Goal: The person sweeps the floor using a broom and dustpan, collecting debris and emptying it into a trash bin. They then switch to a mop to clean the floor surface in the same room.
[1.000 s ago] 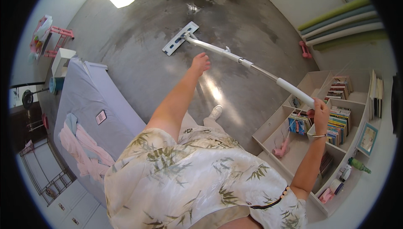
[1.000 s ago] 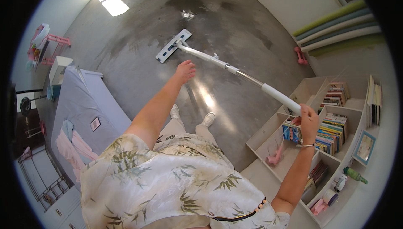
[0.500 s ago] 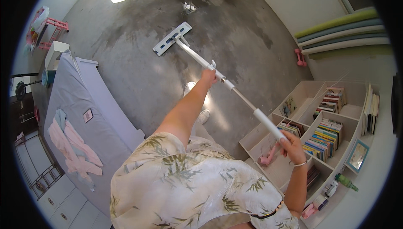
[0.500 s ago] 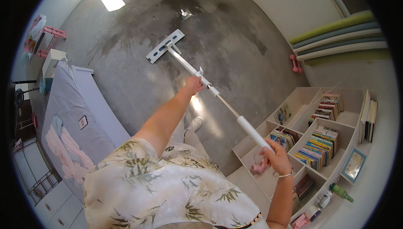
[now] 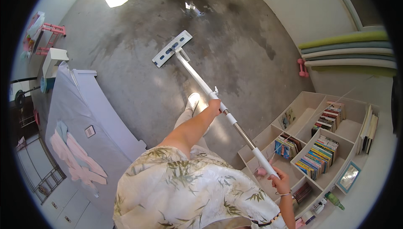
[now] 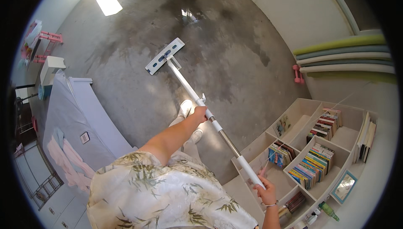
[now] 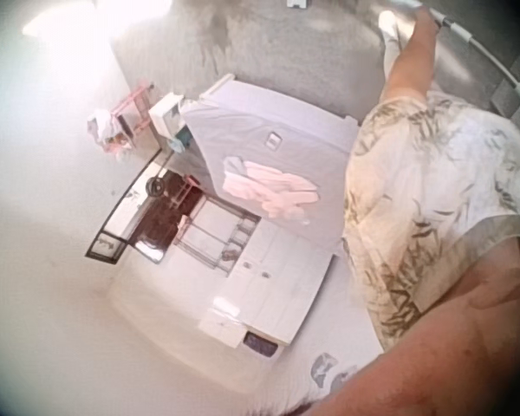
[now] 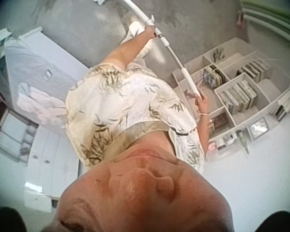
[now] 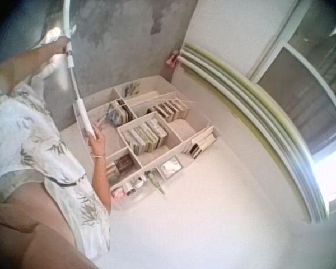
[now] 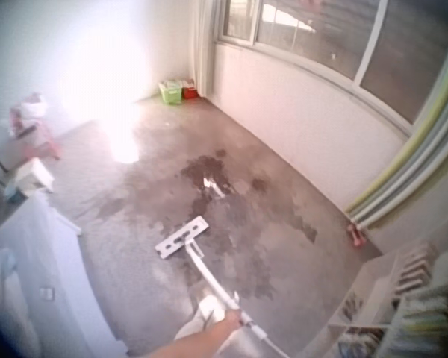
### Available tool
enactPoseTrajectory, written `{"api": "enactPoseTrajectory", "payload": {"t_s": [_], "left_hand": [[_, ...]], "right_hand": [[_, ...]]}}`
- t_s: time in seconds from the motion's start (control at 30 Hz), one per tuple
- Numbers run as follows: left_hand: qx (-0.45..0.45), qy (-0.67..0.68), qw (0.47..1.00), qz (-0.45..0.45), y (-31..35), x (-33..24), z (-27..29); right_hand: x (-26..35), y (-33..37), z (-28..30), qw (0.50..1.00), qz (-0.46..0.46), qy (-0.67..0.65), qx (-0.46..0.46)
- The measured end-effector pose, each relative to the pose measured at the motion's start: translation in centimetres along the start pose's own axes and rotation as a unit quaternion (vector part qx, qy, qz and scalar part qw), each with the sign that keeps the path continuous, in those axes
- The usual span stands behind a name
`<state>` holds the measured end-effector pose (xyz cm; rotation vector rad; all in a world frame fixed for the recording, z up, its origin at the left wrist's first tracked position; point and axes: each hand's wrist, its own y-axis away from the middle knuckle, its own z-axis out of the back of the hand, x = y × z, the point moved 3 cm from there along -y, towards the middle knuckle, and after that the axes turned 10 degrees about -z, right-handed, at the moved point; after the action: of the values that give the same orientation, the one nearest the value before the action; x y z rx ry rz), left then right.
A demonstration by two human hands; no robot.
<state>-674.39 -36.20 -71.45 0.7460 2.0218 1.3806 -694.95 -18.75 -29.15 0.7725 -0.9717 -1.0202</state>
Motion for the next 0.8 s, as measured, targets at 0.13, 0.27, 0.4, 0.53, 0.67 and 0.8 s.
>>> {"api": "enactPoseTrajectory", "payload": {"t_s": [0.13,0.27,0.4,0.53,0.67,0.8], "left_hand": [[-0.016,-0.029,0.999,-0.002,0.3,-1.0,-1.3],[-0.044,-0.103,0.993,-0.027,-0.8,-1.3,-0.3],[-0.065,-0.093,0.992,-0.054,-5.8,-5.9,1.9],[-0.003,-0.025,0.993,-0.113,-9.7,-13.8,3.7],[-0.005,0.014,0.998,-0.063,-7.0,-15.9,2.5],[0.021,0.026,0.999,-0.039,-5.0,-13.4,2.6]], "right_hand": [[1.5,-0.9,0.6,1.0,-0.005,-0.011,-0.012],[-0.7,-2.9,0.1,1.0,-0.028,-0.013,-0.006],[2.1,-5.5,-4.5,1.0,-0.003,-0.007,0.002],[7.4,-8.6,-9.2,1.0,0.021,-0.023,0.006],[9.2,-8.4,-10.3,0.996,-0.013,-0.069,0.053],[6.7,-5.9,-10.7,0.995,-0.001,-0.07,0.064]]}}
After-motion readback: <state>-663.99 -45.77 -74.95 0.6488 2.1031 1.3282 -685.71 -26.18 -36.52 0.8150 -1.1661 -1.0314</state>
